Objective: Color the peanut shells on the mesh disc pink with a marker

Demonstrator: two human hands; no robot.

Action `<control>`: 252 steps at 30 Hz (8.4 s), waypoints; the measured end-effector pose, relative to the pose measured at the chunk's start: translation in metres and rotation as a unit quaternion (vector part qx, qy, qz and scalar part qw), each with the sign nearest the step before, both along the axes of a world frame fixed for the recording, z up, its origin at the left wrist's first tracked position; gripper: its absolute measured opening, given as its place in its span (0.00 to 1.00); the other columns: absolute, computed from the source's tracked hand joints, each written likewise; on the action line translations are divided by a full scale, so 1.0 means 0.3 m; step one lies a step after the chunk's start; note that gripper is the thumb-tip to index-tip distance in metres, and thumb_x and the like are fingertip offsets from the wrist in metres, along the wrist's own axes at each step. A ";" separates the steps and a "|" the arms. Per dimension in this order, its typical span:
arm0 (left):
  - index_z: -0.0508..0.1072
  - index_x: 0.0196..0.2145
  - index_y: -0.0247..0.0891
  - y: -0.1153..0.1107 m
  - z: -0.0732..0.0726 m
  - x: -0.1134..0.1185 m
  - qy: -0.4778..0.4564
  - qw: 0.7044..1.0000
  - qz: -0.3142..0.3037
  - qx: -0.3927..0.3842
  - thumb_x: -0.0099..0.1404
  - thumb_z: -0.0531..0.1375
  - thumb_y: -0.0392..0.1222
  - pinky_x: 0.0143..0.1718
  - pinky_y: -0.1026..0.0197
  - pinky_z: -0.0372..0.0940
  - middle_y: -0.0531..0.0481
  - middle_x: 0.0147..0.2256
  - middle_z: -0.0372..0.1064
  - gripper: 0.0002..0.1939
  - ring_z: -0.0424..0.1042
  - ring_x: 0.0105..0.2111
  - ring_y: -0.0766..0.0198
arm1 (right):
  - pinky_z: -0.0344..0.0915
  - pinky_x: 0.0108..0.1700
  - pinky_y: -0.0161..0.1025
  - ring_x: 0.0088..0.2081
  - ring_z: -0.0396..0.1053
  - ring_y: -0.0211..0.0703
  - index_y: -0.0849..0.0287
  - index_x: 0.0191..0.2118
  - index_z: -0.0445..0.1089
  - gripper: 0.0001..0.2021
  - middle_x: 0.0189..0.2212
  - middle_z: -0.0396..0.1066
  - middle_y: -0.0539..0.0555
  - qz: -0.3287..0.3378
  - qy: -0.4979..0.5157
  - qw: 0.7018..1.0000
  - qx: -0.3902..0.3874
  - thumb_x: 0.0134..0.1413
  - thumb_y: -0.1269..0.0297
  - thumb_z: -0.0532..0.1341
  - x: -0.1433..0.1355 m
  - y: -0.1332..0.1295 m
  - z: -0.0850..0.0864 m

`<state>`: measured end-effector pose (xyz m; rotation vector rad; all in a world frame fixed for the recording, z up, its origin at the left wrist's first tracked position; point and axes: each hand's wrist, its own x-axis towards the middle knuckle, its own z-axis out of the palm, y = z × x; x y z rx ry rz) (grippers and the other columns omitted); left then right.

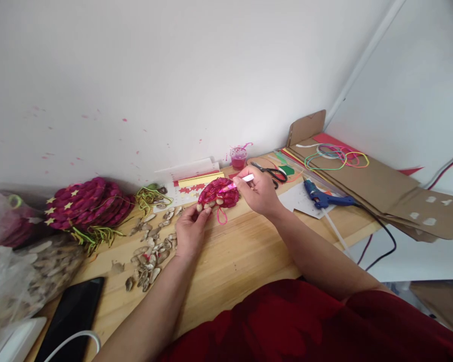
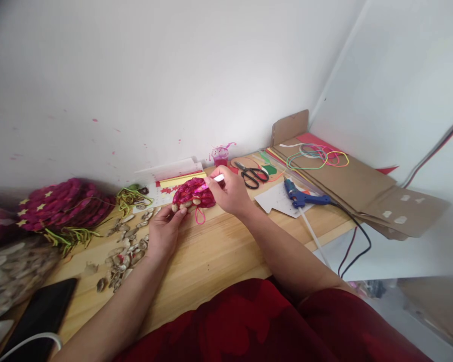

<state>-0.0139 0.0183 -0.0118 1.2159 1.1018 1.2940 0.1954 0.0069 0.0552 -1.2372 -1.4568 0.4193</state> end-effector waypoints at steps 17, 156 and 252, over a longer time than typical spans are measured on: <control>0.81 0.35 0.38 0.006 -0.019 -0.003 -0.013 1.000 -0.005 -0.005 0.55 0.74 0.49 0.36 0.64 0.67 0.54 0.30 0.74 0.14 0.70 0.30 0.65 | 0.52 0.25 0.37 0.21 0.57 0.35 0.55 0.34 0.66 0.10 0.22 0.65 0.45 -0.007 0.010 1.000 0.012 0.62 0.56 0.62 0.001 0.005 -0.007; 0.82 0.38 0.38 -0.015 0.002 0.021 -0.150 0.985 -0.030 -0.076 0.46 0.80 0.52 0.48 0.56 0.73 0.49 0.41 0.81 0.25 0.78 0.42 0.60 | 0.66 0.35 0.38 0.30 0.71 0.40 0.55 0.34 0.68 0.07 0.29 0.75 0.51 -0.029 -0.059 0.989 0.131 0.65 0.61 0.62 -0.053 -0.027 0.003; 0.82 0.35 0.33 -0.006 0.064 0.014 -0.275 0.943 0.001 -0.186 0.63 0.68 0.30 0.36 0.64 0.78 0.41 0.43 0.83 0.03 0.81 0.34 0.65 | 0.64 0.35 0.40 0.32 0.69 0.41 0.54 0.36 0.65 0.07 0.30 0.72 0.51 0.008 -0.133 0.980 0.145 0.68 0.62 0.60 -0.070 -0.013 -0.035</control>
